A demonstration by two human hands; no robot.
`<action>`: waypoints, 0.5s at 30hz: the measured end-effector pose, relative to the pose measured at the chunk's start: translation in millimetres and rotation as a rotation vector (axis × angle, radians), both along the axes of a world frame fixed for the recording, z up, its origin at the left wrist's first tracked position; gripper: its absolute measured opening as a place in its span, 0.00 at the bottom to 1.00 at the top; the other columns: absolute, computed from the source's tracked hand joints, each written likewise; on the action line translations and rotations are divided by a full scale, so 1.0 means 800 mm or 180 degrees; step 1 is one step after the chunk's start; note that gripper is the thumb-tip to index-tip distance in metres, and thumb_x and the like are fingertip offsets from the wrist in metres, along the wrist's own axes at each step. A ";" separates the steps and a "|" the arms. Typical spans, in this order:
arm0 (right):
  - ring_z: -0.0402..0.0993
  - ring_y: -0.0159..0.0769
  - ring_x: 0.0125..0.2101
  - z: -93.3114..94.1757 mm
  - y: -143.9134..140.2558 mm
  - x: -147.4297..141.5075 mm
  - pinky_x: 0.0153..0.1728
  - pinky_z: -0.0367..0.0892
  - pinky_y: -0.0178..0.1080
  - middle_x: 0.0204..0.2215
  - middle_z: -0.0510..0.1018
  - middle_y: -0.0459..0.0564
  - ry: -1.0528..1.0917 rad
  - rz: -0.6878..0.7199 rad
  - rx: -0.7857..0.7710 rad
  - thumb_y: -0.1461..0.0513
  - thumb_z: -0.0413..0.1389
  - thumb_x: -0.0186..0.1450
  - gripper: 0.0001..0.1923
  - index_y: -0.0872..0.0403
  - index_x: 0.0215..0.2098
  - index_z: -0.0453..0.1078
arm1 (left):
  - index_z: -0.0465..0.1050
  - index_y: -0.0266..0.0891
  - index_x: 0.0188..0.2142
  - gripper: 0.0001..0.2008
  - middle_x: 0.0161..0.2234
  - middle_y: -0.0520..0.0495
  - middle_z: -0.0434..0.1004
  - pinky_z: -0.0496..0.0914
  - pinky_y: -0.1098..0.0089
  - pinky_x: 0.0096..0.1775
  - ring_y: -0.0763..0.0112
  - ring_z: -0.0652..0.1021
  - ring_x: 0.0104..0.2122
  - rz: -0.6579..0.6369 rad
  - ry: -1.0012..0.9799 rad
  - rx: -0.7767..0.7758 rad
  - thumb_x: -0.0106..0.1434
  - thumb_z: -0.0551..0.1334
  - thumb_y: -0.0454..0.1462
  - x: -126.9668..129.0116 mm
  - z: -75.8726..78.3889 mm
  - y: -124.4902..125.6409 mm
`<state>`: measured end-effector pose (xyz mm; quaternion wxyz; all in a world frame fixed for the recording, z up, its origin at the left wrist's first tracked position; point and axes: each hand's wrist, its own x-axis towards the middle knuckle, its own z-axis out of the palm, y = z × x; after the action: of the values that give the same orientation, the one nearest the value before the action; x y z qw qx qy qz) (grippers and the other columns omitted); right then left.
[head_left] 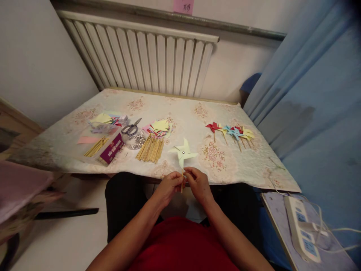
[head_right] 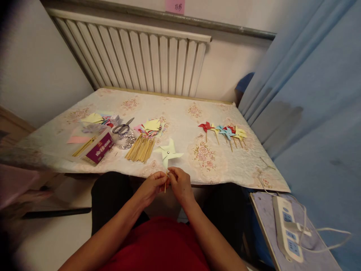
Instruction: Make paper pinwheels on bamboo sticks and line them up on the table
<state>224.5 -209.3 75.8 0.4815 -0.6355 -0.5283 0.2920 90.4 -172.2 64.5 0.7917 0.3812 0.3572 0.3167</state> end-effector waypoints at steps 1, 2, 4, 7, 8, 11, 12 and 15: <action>0.78 0.38 0.35 0.000 0.000 0.000 0.36 0.72 0.38 0.35 0.81 0.50 -0.0005 0.0003 0.0006 0.61 0.52 0.62 0.12 0.51 0.41 0.75 | 0.67 0.36 0.25 0.14 0.22 0.51 0.70 0.58 0.73 0.27 0.77 0.67 0.21 -0.0001 0.0001 -0.0003 0.50 0.69 0.42 0.000 0.001 0.000; 0.78 0.38 0.35 -0.001 0.000 0.000 0.35 0.72 0.38 0.35 0.81 0.49 -0.0011 0.0005 0.0014 0.61 0.52 0.62 0.12 0.51 0.41 0.75 | 0.66 0.36 0.25 0.15 0.22 0.51 0.70 0.58 0.73 0.27 0.77 0.67 0.21 -0.0001 -0.0004 -0.0014 0.49 0.69 0.42 0.000 0.001 0.000; 0.78 0.38 0.35 -0.001 0.000 0.000 0.35 0.72 0.38 0.35 0.81 0.49 -0.0017 0.0008 0.0022 0.61 0.52 0.62 0.12 0.51 0.41 0.75 | 0.66 0.36 0.25 0.15 0.22 0.51 0.70 0.58 0.73 0.27 0.77 0.67 0.21 0.0012 -0.0019 -0.0038 0.49 0.69 0.42 0.000 0.002 0.000; 0.77 0.38 0.35 0.000 0.000 0.000 0.36 0.72 0.38 0.35 0.81 0.49 -0.0024 -0.0010 0.0028 0.61 0.52 0.62 0.12 0.51 0.41 0.75 | 0.67 0.36 0.26 0.15 0.22 0.51 0.70 0.58 0.73 0.27 0.77 0.67 0.22 0.0028 -0.0014 -0.0040 0.49 0.69 0.42 0.000 0.003 0.000; 0.77 0.38 0.34 0.001 0.000 0.000 0.36 0.72 0.38 0.35 0.81 0.49 -0.0026 -0.0019 0.0034 0.61 0.52 0.62 0.12 0.51 0.40 0.75 | 0.67 0.36 0.26 0.14 0.22 0.51 0.70 0.58 0.73 0.27 0.77 0.67 0.22 0.0025 -0.0007 -0.0043 0.49 0.69 0.41 0.000 0.003 0.000; 0.77 0.38 0.34 0.002 0.000 0.000 0.37 0.71 0.39 0.35 0.81 0.49 -0.0017 -0.0015 0.0035 0.61 0.52 0.61 0.12 0.51 0.40 0.76 | 0.67 0.36 0.26 0.14 0.22 0.51 0.70 0.58 0.73 0.27 0.77 0.67 0.22 0.0005 -0.0028 -0.0052 0.50 0.69 0.41 0.000 0.001 0.002; 0.77 0.38 0.34 0.002 0.000 0.000 0.37 0.71 0.39 0.34 0.81 0.49 0.0007 -0.0011 0.0027 0.61 0.53 0.61 0.12 0.51 0.40 0.75 | 0.67 0.36 0.26 0.13 0.23 0.51 0.70 0.58 0.73 0.27 0.77 0.67 0.22 0.0001 -0.0048 -0.0056 0.50 0.69 0.41 -0.001 0.001 0.003; 0.77 0.38 0.32 -0.001 0.000 0.000 0.35 0.71 0.39 0.32 0.81 0.49 0.0181 -0.0047 -0.0017 0.60 0.53 0.60 0.11 0.52 0.39 0.75 | 0.67 0.35 0.27 0.13 0.23 0.50 0.71 0.59 0.73 0.28 0.77 0.68 0.23 0.0045 -0.0069 -0.0086 0.51 0.69 0.41 -0.003 0.000 0.005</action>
<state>224.7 -209.3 75.3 0.4967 -0.6321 -0.5088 0.3079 88.3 -167.8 64.4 0.7984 0.3644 0.3555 0.3215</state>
